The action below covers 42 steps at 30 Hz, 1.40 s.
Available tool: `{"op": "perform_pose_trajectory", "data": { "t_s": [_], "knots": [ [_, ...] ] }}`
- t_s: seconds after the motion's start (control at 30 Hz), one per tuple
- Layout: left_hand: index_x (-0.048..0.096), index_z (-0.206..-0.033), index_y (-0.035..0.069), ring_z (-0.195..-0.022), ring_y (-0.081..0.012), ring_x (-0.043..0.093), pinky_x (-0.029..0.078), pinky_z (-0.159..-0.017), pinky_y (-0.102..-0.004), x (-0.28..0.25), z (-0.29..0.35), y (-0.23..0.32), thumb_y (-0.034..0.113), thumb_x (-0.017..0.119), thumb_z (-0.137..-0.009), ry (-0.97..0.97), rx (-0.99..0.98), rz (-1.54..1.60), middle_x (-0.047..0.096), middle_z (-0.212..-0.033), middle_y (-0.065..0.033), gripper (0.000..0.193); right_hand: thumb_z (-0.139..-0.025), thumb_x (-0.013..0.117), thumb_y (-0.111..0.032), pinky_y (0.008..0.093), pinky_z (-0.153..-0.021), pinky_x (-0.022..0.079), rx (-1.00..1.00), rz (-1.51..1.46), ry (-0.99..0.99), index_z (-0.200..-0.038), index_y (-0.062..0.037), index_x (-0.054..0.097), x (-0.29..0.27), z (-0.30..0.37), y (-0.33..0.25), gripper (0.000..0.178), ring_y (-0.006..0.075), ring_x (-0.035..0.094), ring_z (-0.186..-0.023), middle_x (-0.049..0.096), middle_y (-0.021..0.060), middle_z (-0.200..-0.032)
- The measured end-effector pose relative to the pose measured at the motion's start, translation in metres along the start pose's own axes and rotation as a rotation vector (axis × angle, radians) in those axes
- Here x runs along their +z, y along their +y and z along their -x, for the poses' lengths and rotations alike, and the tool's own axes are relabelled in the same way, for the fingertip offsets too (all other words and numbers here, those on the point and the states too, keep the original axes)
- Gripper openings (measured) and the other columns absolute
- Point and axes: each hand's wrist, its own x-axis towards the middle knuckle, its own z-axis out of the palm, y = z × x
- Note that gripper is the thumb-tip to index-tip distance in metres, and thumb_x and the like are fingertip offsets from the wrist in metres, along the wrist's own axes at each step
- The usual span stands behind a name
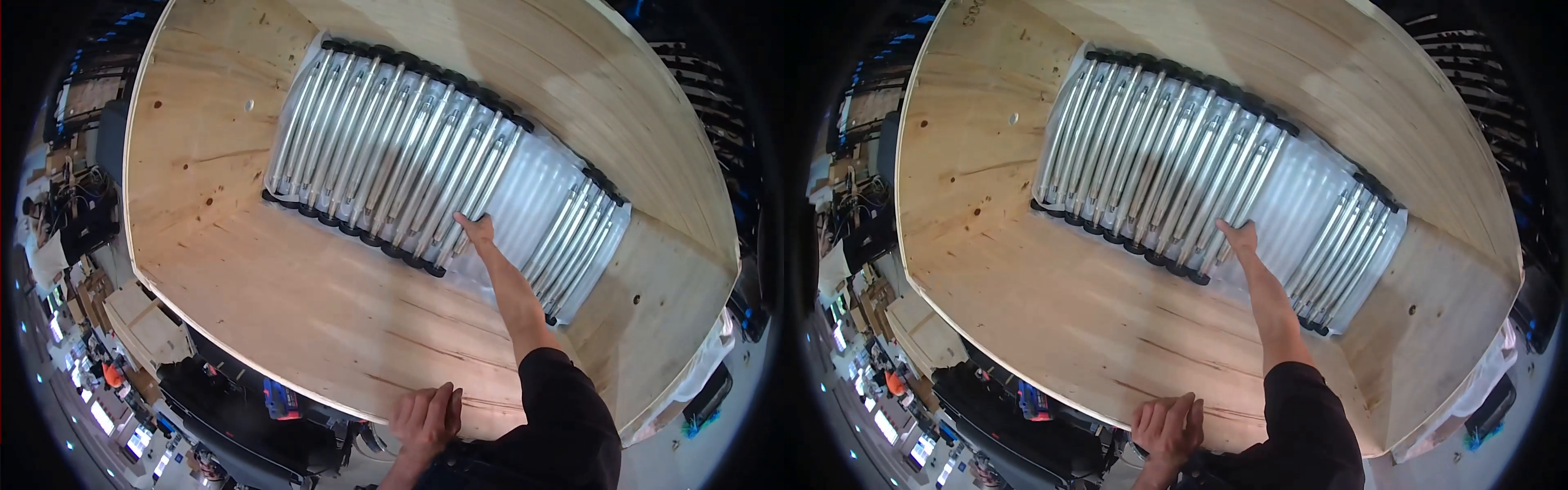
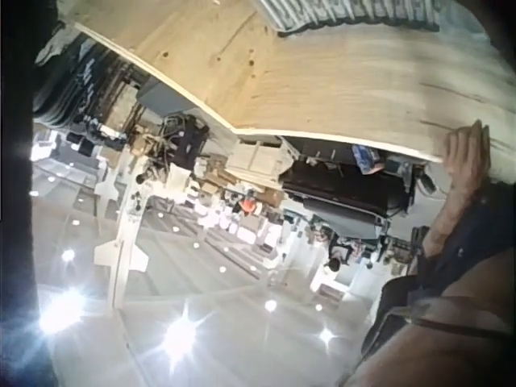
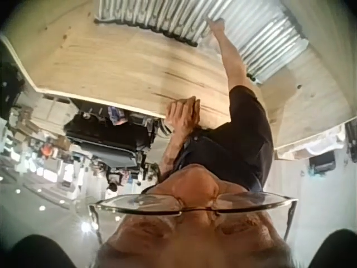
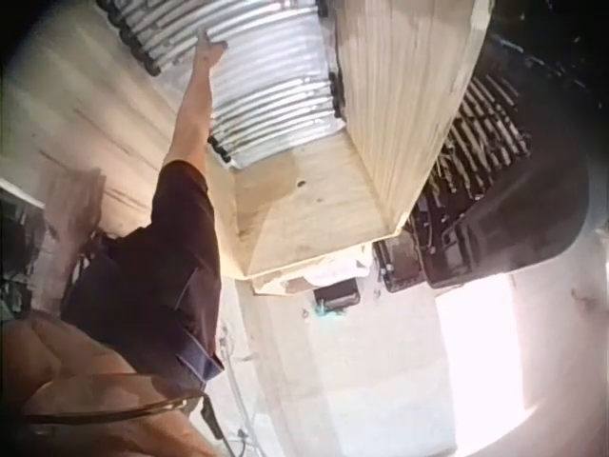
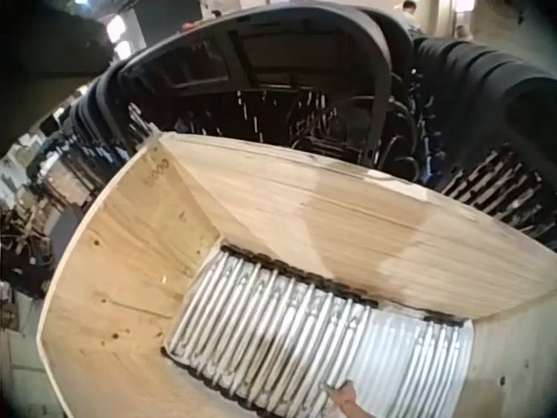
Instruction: Assembling the base components and frame of treadmills on a factory floor.
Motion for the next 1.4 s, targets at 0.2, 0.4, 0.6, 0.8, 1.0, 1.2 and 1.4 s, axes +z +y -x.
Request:
{"op": "perform_pose_trajectory", "data": {
  "t_s": [0.2,0.4,0.6,0.8,1.0,1.2,1.4],
  "knots": [
    [0.072,-0.093,0.015,-0.07,-0.0182,0.063,0.049,-0.069,-0.0329,-0.012,-0.004,-0.006,0.025,0.081,-0.085,-0.016,-0.045,-0.146,0.064,-0.077,0.0021,0.015,-0.079,0.082,-0.007,0.0354,-0.044,0.049,0.175,-0.817,-0.273,-0.105,-0.0002,0.061,-0.001,0.056,-0.062,0.034,0.0214,0.06,-0.054,0.065,0.0094,-0.078],
    [0.067,-0.09,0.013,-0.075,-0.0215,0.065,0.051,-0.072,-0.0345,-0.023,0.014,-0.014,0.024,0.073,-0.089,0.114,-0.007,0.051,0.06,-0.076,-0.002,0.013,-0.078,0.078,-0.005,0.0311,-0.04,0.044,-0.061,-0.283,-0.076,-0.119,-0.0035,0.056,-0.128,0.126,-0.063,0.046,0.0134,0.053,-0.048,0.058,0.0042,-0.068],
    [0.066,-0.104,0.008,-0.087,-0.0311,0.069,0.053,-0.078,-0.0433,-0.026,0.047,-0.023,0.029,0.068,-0.096,0.314,0.041,0.521,0.069,-0.093,-0.0094,0.022,-0.089,0.076,-0.014,0.0269,-0.038,0.041,-0.451,0.049,-0.434,-0.089,-0.0041,0.057,-0.255,0.354,-0.135,0.021,0.0103,0.051,-0.044,0.055,0.0015,-0.061],
    [0.043,-0.145,0.001,-0.098,-0.026,0.066,0.053,-0.087,-0.0377,-0.173,0.122,-0.034,0.042,0.043,-0.111,0.743,-0.127,1.401,0.062,-0.118,-0.017,0.053,-0.09,0.077,-0.023,0.0249,-0.049,0.047,-0.689,0.139,-0.682,-0.092,-0.0028,0.063,-0.25,0.557,-0.149,0.024,0.0075,0.055,-0.055,0.059,0.0002,-0.068],
    [0.053,-0.123,-0.004,-0.065,-0.018,0.061,0.052,-0.059,-0.0326,-0.298,0.281,-0.078,0.038,0.042,-0.111,1.144,0.045,1.325,0.065,-0.087,-0.0143,0.045,-0.088,0.076,-0.023,0.0334,-0.067,0.054,-0.983,0.343,-1.299,-0.098,0.0002,0.068,-0.143,0.692,-0.139,0.026,0.0135,0.065,-0.072,0.066,0.0031,-0.08],
    [0.058,-0.117,-0.005,-0.063,-0.0141,0.059,0.048,-0.055,-0.0279,-0.34,0.379,-0.118,0.028,0.056,-0.103,1.061,-0.271,1.153,0.065,-0.085,-0.0112,0.036,-0.095,0.071,-0.026,0.035,-0.074,0.054,-1.084,0.312,-1.346,-0.098,-0.0018,0.072,0.037,0.672,-0.19,0.024,0.0156,0.068,-0.08,0.069,0.0081,-0.084],
    [0.056,-0.127,0.0,-0.076,-0.0114,0.061,0.051,-0.066,-0.0257,-0.305,0.397,-0.14,0.03,0.07,-0.098,0.767,-0.695,1.339,0.066,-0.102,-0.0067,0.045,-0.089,0.076,-0.031,0.0436,-0.088,0.054,-1.124,0.755,-0.801,-0.111,-0.0029,0.073,0.246,0.597,-0.214,0.036,0.0322,0.072,-0.098,0.075,0.0191,-0.104]
  ]
}}
